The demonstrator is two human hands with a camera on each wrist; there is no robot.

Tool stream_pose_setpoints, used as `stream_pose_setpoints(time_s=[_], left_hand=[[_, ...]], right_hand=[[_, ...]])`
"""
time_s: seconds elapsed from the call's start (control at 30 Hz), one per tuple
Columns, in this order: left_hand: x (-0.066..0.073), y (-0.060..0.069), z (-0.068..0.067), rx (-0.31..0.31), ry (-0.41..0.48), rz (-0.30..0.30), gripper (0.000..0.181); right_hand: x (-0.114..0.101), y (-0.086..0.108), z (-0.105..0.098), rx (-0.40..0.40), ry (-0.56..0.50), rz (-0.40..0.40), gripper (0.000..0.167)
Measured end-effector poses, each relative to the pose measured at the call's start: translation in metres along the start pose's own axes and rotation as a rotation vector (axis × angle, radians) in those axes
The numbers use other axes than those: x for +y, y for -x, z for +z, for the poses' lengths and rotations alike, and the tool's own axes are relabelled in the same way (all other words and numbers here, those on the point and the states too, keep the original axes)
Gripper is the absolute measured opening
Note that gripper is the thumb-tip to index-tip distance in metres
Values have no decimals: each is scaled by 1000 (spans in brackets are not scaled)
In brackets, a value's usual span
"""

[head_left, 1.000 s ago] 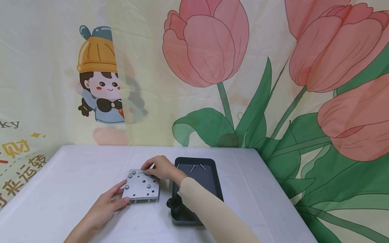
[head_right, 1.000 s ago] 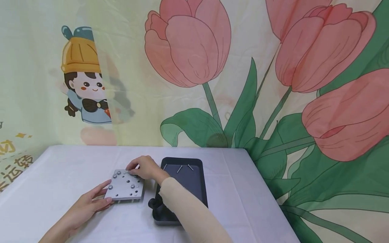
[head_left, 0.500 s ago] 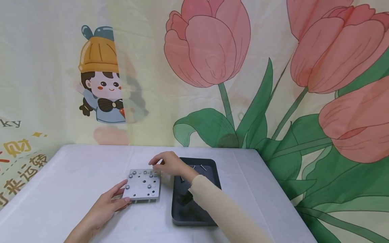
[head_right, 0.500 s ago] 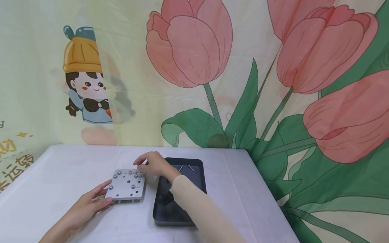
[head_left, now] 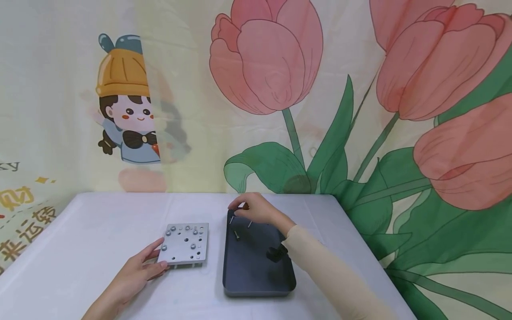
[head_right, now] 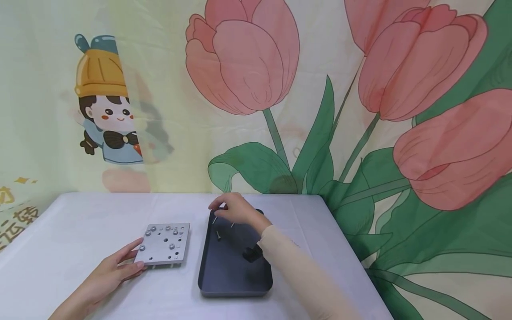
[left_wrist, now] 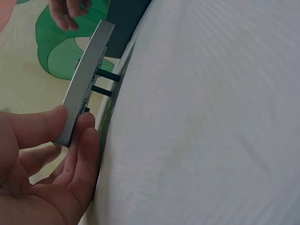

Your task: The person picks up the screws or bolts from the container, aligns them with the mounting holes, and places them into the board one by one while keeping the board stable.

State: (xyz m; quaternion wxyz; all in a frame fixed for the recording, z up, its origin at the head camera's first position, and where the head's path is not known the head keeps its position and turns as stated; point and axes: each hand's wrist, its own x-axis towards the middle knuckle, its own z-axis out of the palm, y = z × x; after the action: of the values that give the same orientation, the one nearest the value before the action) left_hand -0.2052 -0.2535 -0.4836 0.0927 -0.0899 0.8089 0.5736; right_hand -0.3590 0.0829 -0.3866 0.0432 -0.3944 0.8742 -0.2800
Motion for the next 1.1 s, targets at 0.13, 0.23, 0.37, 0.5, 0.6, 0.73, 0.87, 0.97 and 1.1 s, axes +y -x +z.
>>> stream_pose_setpoints(time_s=[0.13,0.23,0.37,0.5,0.6,0.73,0.87,0.97,1.1], left_hand=[[-1,0,0,1,2,2,84],[-3,0,-1,0,5,2,84],[-3,0,-1,0,3,-2,84],[-2,0,-1,0,0,9,83],[-2,1,-1,2,0,15,83],[-2,2,0,3,4,16,83],[-1,2,1,6,7,17,82],[0,3,0,6,9,18,82],[-1,2,0,4,13,19,82]], right_hand=[[11,9,-2,5,47,-3,25],[18,15,-3,13,75,12,26],[27,23,-5,30,81,49,26],[39,27,-5,38,82,84,26],[48,28,-3,34,83,112,26],[58,28,0,31,100,132,26],[63,27,4,17,117,142,27],[65,25,9,-3,121,154,28],[67,21,15,-27,143,170,28]])
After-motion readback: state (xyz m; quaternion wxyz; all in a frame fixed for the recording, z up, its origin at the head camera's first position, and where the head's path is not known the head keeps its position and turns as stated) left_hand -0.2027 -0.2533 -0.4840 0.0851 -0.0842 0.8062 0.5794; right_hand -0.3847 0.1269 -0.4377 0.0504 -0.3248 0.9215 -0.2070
